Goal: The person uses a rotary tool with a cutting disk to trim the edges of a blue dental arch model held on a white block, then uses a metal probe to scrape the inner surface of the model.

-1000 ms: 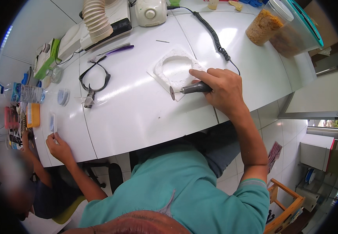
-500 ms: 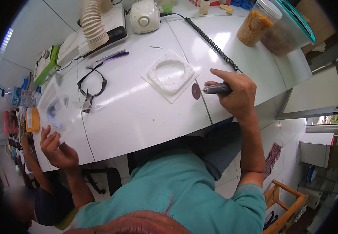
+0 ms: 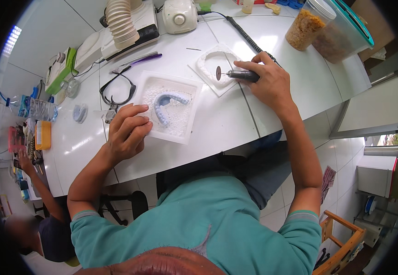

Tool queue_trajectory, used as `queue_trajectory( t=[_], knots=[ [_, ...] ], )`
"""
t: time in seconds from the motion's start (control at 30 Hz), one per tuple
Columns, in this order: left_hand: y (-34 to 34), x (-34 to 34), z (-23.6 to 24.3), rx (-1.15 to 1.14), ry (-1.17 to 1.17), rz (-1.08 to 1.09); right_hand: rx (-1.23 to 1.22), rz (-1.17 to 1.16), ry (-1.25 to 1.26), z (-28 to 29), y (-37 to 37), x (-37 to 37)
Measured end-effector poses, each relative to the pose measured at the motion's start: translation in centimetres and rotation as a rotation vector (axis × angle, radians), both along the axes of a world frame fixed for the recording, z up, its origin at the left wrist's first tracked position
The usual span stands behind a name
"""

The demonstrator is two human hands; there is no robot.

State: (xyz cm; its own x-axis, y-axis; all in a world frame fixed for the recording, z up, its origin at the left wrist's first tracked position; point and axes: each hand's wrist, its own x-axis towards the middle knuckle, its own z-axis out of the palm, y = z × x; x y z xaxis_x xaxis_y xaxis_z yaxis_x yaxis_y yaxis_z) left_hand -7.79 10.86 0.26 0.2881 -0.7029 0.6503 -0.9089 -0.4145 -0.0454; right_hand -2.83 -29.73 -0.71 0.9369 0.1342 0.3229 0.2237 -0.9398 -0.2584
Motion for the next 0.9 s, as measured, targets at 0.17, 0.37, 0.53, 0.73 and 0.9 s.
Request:
queue_trajectory(
  t=[0.17,0.37,0.53,0.73,0.9],
  knots=[
    [-0.7,2.4,0.0,-0.017,-0.029,-0.064,0.035,-0.102,-0.033,-0.1,-1.8,1.8],
    [-2.2,4.0,0.1,-0.052,-0.075,-0.104,0.209,-0.045,-0.394,1.2,-3.1,0.6],
    [-4.5,4.2,0.8,-0.268,0.168,-0.157,0.408,0.256,-0.405,3.7,-1.3,-2.5],
    [-6.7,4.3,1.7,-0.590,1.198,-0.135,0.460,0.409,-0.236,5.3,1.3,-4.3],
    [-7.6,4.3,1.3,-0.694,1.642,-0.224,0.501,0.339,-0.167,5.7,1.8,-4.4]
  ],
)
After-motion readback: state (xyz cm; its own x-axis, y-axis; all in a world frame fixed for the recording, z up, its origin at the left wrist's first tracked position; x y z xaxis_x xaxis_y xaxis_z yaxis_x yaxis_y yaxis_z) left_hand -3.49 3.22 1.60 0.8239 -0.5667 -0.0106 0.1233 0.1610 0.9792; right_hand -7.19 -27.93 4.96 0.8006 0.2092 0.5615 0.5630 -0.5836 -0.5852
